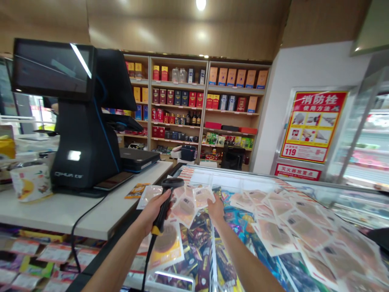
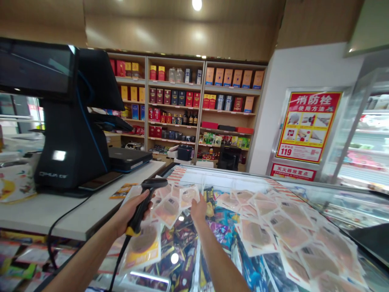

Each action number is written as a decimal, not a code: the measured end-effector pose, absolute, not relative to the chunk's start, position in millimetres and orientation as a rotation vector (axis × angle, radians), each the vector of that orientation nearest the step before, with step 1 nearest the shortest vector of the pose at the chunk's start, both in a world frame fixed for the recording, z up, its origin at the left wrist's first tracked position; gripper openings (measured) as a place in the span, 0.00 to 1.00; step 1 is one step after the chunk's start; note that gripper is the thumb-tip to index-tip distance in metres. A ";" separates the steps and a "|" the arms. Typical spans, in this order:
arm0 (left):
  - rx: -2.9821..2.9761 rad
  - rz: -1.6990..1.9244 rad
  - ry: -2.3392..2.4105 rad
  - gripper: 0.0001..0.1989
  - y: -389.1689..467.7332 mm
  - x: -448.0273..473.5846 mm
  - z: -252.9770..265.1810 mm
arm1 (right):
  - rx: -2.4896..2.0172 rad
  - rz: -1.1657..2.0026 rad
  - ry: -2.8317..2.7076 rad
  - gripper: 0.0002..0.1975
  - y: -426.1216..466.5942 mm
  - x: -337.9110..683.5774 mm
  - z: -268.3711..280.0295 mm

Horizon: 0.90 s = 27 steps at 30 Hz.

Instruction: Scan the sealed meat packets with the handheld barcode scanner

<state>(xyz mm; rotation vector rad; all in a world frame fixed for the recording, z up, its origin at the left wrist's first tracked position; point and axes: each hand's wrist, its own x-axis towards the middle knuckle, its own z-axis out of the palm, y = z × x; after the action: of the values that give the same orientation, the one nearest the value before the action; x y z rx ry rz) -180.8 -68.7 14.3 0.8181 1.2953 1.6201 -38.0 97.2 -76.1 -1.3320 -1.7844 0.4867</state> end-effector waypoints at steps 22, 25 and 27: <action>0.827 1.567 1.206 0.17 -16.9 -153.4 3.5 | -1.282 0.234 -2.101 0.18 98.2 -12.3 -57.4; 0.847 1.539 1.166 0.17 -8.7 -143.8 -0.6 | -1.426 0.064 -2.085 0.17 109.1 32.5 -51.0; 0.851 1.527 1.154 0.17 -4.9 -137.7 -2.2 | -1.559 -0.061 -2.076 0.17 115.2 62.1 -50.7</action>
<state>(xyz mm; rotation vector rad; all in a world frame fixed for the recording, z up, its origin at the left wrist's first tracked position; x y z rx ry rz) -137.7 -4.9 -2.2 0.8511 1.1540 1.5272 62.1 115.2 -50.7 -1.5593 -2.0758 -0.0605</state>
